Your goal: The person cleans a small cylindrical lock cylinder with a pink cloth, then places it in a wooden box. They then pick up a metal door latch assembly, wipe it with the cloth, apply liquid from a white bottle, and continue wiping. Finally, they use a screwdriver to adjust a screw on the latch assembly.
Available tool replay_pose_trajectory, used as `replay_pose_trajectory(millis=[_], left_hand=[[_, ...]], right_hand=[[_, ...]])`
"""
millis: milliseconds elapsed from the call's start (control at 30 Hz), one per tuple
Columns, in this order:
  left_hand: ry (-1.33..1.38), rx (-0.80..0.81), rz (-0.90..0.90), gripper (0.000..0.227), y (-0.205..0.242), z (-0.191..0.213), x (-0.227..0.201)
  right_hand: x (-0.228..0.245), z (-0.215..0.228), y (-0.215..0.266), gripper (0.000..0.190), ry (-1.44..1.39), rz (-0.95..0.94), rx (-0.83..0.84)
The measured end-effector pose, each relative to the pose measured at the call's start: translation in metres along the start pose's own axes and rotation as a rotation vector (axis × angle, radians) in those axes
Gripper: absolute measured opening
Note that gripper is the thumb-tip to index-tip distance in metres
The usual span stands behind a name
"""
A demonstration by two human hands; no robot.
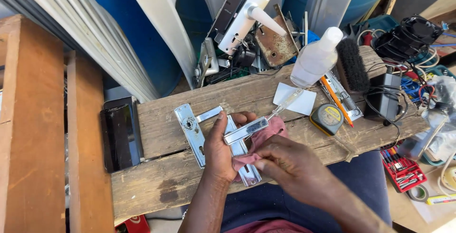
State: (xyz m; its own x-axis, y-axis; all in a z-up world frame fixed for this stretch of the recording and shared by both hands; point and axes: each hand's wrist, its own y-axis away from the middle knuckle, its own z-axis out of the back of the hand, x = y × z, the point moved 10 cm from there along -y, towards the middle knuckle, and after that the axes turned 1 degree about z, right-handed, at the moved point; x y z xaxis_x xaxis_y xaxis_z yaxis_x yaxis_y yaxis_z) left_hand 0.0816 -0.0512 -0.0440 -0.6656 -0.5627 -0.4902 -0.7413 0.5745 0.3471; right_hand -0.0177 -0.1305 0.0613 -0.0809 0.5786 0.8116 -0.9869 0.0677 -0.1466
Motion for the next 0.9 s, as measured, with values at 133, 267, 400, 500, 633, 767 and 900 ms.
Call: replay_pose_trajectory(millis=[133,267,400,500,633,767,900], left_hand=[[0.111,0.009,0.015,0.045,-0.003,0.003,0.004],[-0.063,0.013,-0.043,0.045,0.001,0.001,-0.002],[-0.117,0.029,-0.046,0.044,-0.003,-0.002,-0.010],[-0.079,0.019,-0.018,0.045,-0.004,0.002,-0.004],[-0.119,0.006,-0.102,0.048,0.000,-0.005,-0.017],[-0.162,0.006,-0.043,0.049,-0.005,0.001,-0.008],[-0.111,-0.039,-0.012,0.048,-0.002,0.003,-0.006]], right_hand=[[-0.009,-0.012,0.001,0.015,0.020,-0.056,-0.146],[-0.039,-0.015,-0.006,0.024,0.115,-0.557,-0.082],[-0.064,-0.024,-0.017,0.016,-0.036,-0.716,-0.141],[-0.073,-0.029,-0.008,0.025,-0.139,-0.709,-0.197],[-0.055,-0.027,0.009,0.016,-0.179,-0.846,-0.074],[-0.058,-0.031,0.015,0.015,-0.189,-0.817,-0.065],[-0.059,-0.026,-0.005,0.014,-0.136,-0.705,-0.200]])
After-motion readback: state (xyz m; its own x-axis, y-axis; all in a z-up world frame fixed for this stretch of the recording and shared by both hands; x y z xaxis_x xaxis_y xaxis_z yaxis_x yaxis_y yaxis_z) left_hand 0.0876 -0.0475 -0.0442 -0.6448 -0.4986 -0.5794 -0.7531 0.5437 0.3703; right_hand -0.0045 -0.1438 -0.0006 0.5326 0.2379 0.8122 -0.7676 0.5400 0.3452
